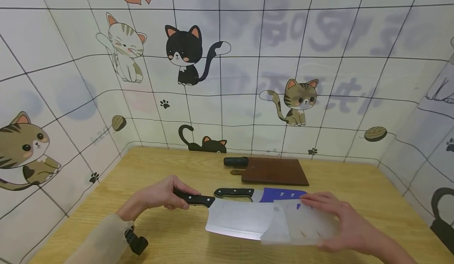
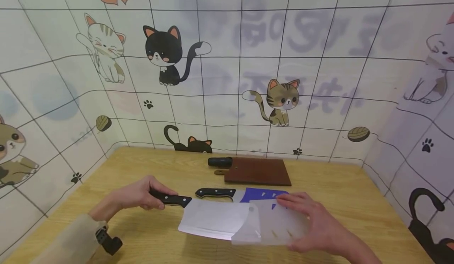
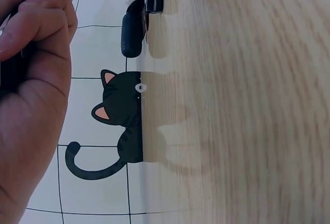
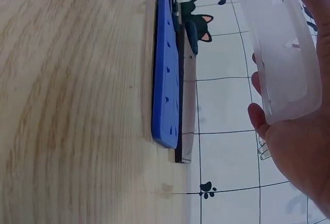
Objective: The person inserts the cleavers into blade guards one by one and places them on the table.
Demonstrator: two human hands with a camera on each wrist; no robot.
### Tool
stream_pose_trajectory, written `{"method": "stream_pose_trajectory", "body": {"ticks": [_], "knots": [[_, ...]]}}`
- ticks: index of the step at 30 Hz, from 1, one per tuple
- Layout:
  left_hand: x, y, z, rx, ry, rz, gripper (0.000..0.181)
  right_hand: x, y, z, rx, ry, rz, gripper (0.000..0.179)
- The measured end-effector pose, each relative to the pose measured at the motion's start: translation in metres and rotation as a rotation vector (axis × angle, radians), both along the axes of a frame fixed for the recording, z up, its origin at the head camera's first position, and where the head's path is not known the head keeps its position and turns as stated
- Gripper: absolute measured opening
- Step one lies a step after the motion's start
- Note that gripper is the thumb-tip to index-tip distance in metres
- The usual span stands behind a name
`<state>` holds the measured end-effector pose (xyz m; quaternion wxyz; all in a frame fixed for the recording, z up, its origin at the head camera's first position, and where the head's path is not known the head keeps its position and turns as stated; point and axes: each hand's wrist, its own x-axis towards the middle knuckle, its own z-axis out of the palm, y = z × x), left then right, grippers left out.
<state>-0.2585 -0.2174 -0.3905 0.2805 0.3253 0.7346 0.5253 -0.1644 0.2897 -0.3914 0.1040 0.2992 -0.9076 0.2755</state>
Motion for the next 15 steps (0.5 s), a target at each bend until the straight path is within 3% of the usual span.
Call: {"method": "stream_pose_trajectory", "body": {"ticks": [6, 9, 15], "knots": [[-0.0028, 0.0022, -0.0018, -0.01, -0.029, -0.04, 0.04, 0.0018, -0.0051, -0.0034, 0.016, -0.046, 0.074, 0.087], [-0.0037, 0.0025, -0.0041, 0.011, -0.03, -0.042, 0.04, 0.0011, -0.0048, -0.0058, 0.006, 0.007, 0.101, 0.089], [-0.0026, 0.0012, -0.0045, 0.071, -0.025, -0.031, 0.039, -0.0006, -0.0042, -0.0072, -0.018, 0.011, 0.098, 0.089]]}}
